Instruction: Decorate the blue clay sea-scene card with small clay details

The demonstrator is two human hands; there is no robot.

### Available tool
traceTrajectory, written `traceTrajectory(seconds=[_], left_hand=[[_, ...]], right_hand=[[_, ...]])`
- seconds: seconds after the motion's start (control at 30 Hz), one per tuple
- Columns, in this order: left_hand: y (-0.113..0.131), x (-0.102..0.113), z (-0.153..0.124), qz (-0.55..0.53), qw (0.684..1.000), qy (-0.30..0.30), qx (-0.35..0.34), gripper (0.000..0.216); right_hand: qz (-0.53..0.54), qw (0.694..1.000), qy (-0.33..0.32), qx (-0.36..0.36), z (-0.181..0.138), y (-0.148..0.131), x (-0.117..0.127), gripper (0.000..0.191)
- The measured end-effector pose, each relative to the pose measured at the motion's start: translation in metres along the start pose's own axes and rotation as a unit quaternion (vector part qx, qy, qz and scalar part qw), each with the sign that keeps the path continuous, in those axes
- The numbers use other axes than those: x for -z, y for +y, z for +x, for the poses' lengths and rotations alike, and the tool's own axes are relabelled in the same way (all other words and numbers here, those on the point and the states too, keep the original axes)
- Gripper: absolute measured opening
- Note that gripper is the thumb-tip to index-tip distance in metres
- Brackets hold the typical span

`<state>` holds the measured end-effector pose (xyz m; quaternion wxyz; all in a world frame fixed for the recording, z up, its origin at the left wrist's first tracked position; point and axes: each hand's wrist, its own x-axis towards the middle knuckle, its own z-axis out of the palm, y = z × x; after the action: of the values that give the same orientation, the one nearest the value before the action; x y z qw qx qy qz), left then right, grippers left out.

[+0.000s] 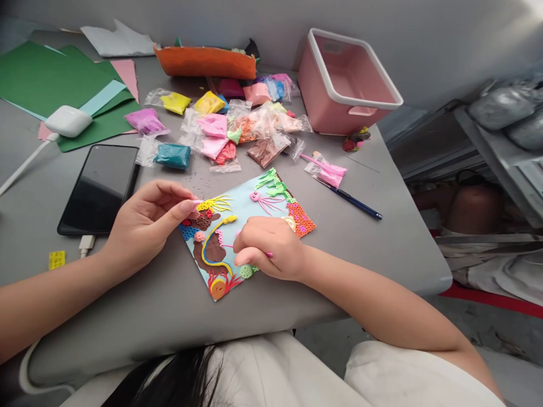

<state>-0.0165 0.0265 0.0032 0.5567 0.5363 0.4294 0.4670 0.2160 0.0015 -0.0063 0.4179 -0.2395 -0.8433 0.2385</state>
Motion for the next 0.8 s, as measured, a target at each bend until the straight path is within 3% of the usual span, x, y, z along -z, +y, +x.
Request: traceTrajectory(seconds=[0.53,0.67,0.73,0.8], left_hand=[[0.001,-0.001,0.0,0.02,0.999,0.002,0.029,0.038],[-0.001,-0.001,-0.001,0.029,0.999,-0.011,0.027,0.033],[-0.001,-0.001,-0.002,0.032,0.999,-0.012,0.024,0.031],[0.0,-0.001,-0.002,0.031,0.999,-0.01,0.021,0.03]], right_hand=[[0.0,1.0,-0.024,-0.02,0.002,0.001,0.003,0.052],[0.032,0.998,0.05,-0.008,0.004,0.001,0.006,0.057],[0.046,0.993,0.105,0.012,0.007,-0.009,0.009,0.047],[0.063,0.994,0.089,0.01,0.007,-0.029,0.013,0.029]])
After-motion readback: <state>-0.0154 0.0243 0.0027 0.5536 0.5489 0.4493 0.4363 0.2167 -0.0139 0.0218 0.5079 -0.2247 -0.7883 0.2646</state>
